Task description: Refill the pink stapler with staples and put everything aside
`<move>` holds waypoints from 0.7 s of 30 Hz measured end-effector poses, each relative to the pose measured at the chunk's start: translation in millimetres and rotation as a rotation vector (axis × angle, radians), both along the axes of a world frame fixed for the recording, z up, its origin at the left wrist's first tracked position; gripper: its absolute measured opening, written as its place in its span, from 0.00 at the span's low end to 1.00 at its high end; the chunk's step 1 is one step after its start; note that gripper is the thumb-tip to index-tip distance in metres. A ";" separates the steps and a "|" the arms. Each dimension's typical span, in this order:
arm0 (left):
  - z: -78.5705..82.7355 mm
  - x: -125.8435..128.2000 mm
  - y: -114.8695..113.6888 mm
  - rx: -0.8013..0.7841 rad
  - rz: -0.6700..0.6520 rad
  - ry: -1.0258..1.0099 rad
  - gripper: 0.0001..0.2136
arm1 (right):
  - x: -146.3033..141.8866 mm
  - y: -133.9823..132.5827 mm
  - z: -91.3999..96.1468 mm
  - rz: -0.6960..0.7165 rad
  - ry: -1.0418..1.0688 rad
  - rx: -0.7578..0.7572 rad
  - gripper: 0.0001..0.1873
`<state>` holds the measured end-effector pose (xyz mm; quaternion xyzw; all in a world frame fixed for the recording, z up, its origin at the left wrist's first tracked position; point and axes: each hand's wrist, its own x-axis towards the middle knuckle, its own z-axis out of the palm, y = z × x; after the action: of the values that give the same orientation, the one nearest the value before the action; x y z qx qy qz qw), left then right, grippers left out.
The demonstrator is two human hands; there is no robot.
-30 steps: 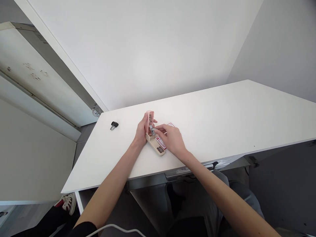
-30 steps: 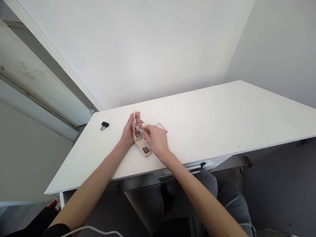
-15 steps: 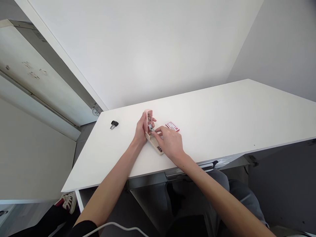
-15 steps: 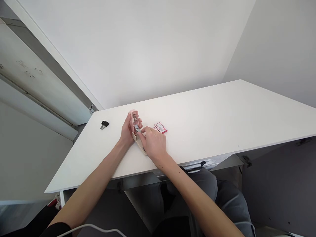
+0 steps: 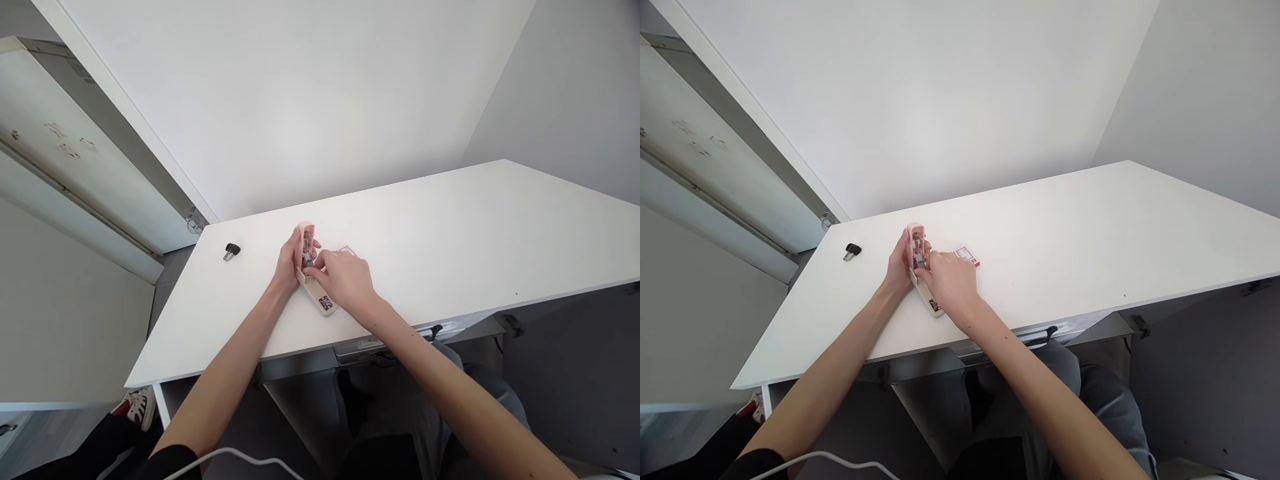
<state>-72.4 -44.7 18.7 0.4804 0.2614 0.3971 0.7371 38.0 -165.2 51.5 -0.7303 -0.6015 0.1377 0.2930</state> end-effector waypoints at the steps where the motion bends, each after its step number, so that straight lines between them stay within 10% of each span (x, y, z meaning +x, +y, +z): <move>1: 0.3 -0.1 0.2 -0.015 0.004 -0.001 0.24 | 1.4 -0.1 -0.9 0.003 0.029 0.013 0.13; 12: 7.5 3.9 3.0 -0.125 0.125 -0.149 0.22 | 21.8 -17.5 -13.9 0.056 0.478 0.218 0.10; 21: -2.4 -7.0 14.8 -0.209 0.283 -0.322 0.19 | 5.4 -25.7 -19.0 0.198 0.197 0.048 0.29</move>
<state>-79.4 -29.9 16.3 0.2905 0.2448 0.5388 0.7519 43.5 -190.9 32.5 -0.6431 -0.6421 0.2225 0.3529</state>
